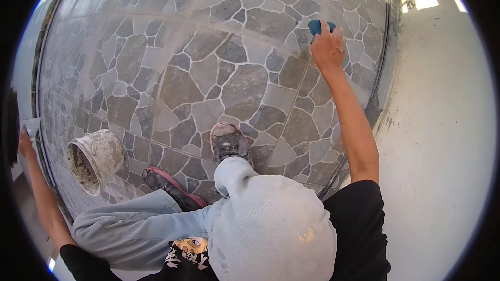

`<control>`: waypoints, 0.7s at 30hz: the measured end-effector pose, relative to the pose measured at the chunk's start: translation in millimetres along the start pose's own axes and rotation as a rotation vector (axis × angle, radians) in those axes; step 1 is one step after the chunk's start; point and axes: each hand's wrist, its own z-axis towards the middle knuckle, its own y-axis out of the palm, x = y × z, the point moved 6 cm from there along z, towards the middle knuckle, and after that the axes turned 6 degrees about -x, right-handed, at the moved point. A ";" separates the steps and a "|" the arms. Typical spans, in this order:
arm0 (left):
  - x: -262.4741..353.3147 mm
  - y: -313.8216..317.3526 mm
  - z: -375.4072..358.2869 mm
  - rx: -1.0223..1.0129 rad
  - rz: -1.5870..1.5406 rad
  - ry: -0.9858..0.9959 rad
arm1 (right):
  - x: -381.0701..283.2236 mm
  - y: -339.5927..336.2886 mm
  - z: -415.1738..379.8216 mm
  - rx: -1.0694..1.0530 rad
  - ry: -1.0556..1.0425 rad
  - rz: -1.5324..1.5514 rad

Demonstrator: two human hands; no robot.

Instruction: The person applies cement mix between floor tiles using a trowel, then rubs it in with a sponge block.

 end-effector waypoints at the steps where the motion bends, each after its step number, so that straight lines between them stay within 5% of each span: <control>1: -10.9 11.4 -4.6 -0.020 -0.014 -0.024 | 0.2 -29.9 -22.1 -0.025 -0.101 -0.002; 4: -52.0 19.6 -32.3 -0.060 -0.017 -0.163 | -57.7 -45.9 -133.0 -0.455 -0.330 0.295; 5: -63.7 18.1 -39.4 -0.074 -0.001 -0.211 | -84.1 -45.2 -168.5 -0.620 -0.562 0.403; 6: -75.2 16.6 -46.7 -0.089 0.016 -0.258 | -83.5 -31.2 -160.8 -0.616 -0.578 0.392; 8: -73.3 11.9 -60.4 -0.096 0.084 -0.290 | -95.5 0.5 -141.5 -0.639 -0.925 0.457; 9: -63.1 14.0 -61.0 -0.111 0.129 -0.280 | -75.0 20.2 -90.9 -0.352 -0.701 0.310; 11: -36.4 12.4 -68.0 -0.126 0.206 -0.268 | -18.3 39.5 10.5 -0.135 -0.004 0.123; 13: -20.2 5.5 -69.1 -0.118 0.257 -0.271 | -26.7 31.8 52.8 0.113 0.102 0.080; 15: -22.8 1.7 -67.5 -0.070 0.312 -0.242 | -135.9 9.7 35.4 -0.036 -0.247 0.292; 18: -37.1 2.2 -61.9 0.080 0.449 -0.039 | -305.1 7.7 -97.7 -0.481 -0.779 0.633; 20: -9.6 6.9 -78.0 -0.082 0.259 -0.245 | -375.6 6.1 -194.9 -0.530 -1.232 0.777; 21: 9.7 7.3 -89.9 -0.128 0.201 -0.317 | -383.1 9.7 -190.0 -0.520 -1.247 0.790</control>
